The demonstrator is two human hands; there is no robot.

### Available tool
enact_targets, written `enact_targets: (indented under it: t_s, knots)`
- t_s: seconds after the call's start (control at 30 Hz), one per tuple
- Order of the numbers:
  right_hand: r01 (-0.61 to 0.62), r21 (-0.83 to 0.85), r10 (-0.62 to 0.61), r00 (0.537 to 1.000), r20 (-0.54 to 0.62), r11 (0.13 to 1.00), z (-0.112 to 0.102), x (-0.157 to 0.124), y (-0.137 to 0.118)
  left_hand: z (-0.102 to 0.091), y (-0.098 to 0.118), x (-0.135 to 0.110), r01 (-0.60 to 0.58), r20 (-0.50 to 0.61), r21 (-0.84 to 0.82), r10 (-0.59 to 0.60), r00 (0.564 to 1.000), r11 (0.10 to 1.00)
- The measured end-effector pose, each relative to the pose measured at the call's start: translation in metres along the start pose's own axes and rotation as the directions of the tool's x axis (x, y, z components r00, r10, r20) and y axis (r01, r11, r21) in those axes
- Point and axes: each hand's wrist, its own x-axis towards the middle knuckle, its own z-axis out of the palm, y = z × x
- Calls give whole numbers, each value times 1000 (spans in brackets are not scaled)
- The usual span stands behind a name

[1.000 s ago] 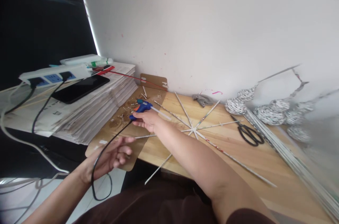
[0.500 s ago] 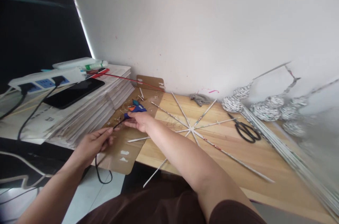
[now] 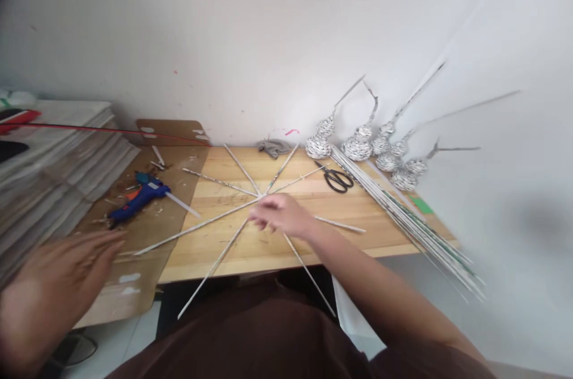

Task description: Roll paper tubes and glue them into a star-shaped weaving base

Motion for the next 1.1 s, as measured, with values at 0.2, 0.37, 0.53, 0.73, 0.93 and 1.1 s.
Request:
enact_targets:
  t_s: [0.2,0.37,0.53,0.73,0.93,1.1]
  knots:
    - [-8,-370,-181,863,-472,929,-84,-22,39,55,94,58,-410,171,-201,444,880,890]
    - [-181,-681,-311,787,-533,710,-111,-36,57,99,136,100,-556,365,-202,589,721,806]
    - [-331,-800,-422,714,-559,500,-157,-49,63,130,140,110,-571,418,-195,594,688,798]
    - [-623,-748,-438,621,-650,228,-207,-63,68,149,130,107,-529,362,-230,576,733,817]
    - [-690,-699,-325,627,-708,188,-213,-59,70,155,126,103,-573,332,-163,591,735,803]
    - [-722,-654,-259,603,-754,224,-218,-59,65,159,122,100,-572,359,-128,576,735,810]
